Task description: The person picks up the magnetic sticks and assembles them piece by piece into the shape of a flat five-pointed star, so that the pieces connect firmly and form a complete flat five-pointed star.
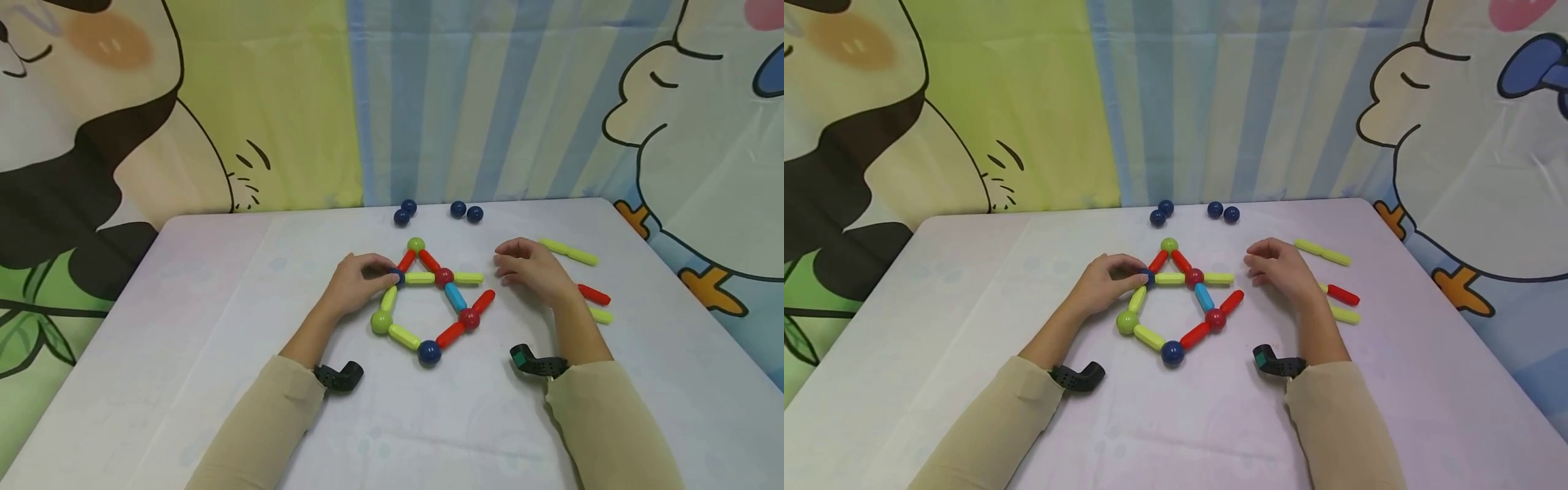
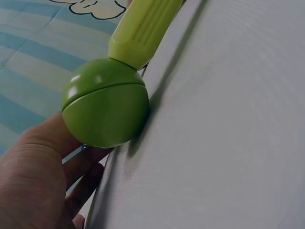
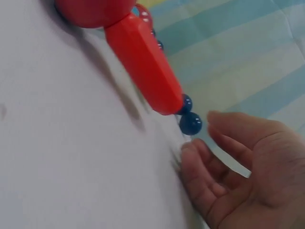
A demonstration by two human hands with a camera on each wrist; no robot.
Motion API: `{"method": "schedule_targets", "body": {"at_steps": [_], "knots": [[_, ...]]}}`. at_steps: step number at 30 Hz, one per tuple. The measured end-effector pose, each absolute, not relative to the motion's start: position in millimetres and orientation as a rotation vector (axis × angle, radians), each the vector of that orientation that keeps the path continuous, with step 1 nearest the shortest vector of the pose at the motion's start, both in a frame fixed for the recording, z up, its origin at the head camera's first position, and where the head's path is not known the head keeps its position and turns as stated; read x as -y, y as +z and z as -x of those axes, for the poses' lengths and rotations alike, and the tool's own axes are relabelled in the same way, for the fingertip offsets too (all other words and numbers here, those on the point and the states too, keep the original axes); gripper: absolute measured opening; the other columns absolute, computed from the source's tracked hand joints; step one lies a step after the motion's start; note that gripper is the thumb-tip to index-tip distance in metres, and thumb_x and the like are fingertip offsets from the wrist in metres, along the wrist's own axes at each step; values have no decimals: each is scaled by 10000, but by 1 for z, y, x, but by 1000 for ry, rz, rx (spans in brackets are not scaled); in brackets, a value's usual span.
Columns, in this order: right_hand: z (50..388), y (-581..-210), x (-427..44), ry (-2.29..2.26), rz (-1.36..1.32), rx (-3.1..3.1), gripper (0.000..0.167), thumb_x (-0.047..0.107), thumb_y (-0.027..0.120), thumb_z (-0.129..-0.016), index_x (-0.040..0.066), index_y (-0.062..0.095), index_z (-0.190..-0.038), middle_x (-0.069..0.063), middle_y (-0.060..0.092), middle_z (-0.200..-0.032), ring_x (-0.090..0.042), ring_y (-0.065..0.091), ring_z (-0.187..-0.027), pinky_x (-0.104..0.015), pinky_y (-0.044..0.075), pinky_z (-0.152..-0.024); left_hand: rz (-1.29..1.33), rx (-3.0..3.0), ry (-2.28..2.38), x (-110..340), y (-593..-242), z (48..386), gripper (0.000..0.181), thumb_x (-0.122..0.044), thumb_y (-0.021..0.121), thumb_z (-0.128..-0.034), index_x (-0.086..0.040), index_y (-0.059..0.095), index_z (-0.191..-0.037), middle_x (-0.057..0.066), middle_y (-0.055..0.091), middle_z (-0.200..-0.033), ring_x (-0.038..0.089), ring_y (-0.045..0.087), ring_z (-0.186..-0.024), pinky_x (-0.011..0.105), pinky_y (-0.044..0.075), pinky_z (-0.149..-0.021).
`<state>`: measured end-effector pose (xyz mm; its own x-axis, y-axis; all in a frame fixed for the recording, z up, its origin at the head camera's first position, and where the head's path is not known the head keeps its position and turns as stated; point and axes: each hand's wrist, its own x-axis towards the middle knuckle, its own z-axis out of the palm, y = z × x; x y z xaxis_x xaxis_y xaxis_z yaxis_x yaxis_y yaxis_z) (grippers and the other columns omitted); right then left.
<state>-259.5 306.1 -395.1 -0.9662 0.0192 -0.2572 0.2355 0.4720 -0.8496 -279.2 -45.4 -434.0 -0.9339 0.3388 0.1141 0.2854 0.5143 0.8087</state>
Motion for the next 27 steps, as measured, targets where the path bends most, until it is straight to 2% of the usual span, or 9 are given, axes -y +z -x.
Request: {"method": "schedule_targets", "body": {"at_steps": [4,8,12,17,23,27], "knots": [[274,-401,-295,-1623,-334,-2550,495,293,628,-1030,131,497,-1480,-143,535,-1419,-224,683,-1039,-190,586,-826,-543,-2680,1427,47,-436,278,265,-361,743,-948,-197,753,-1155,-17,747,-1120,208,633,-1196,474,28,-1309],[289,-406,-291,-1721,-385,-2549,546,264,625,-1033,204,444,-1545,-126,511,-1458,-214,686,-1040,-196,587,-828,-545,-2686,1428,48,-437,278,262,-360,741,-950,-198,754,-1155,-17,747,-1122,206,636,-1196,481,32,-1308],[303,-408,-292,-1799,-360,-2527,619,231,626,-1030,229,373,-1595,-131,479,-1496,-222,681,-1040,-221,597,-832,-541,-2692,1436,49,-436,278,255,-359,747,-945,-202,757,-1146,-23,749,-1114,204,640,-1189,473,36,-1309],[320,-406,-294,-1686,-305,-2593,681,240,642,-1022,253,321,-1622,-125,422,-1592,-213,658,-1040,-223,602,-766,-551,-2679,1443,48,-436,280,267,-365,752,-940,-198,756,-1148,-23,750,-1114,205,637,-1194,474,33,-1308],[340,-399,-299,-1418,-210,-2652,757,264,646,-1021,294,230,-1653,-131,367,-1644,-193,649,-882,-238,590,-709,-554,-2685,1453,47,-438,281,259,-363,750,-942,-200,758,-1143,-34,750,-1105,195,643,-1185,467,35,-1308],[351,-393,-301,-1288,-135,-2665,790,290,648,-1018,332,188,-1660,-137,328,-1664,-234,625,-939,-247,584,-729,-552,-2686,1448,46,-438,280,261,-368,750,-941,-207,757,-1147,-49,747,-1104,184,638,-1193,460,33,-1308]]}}
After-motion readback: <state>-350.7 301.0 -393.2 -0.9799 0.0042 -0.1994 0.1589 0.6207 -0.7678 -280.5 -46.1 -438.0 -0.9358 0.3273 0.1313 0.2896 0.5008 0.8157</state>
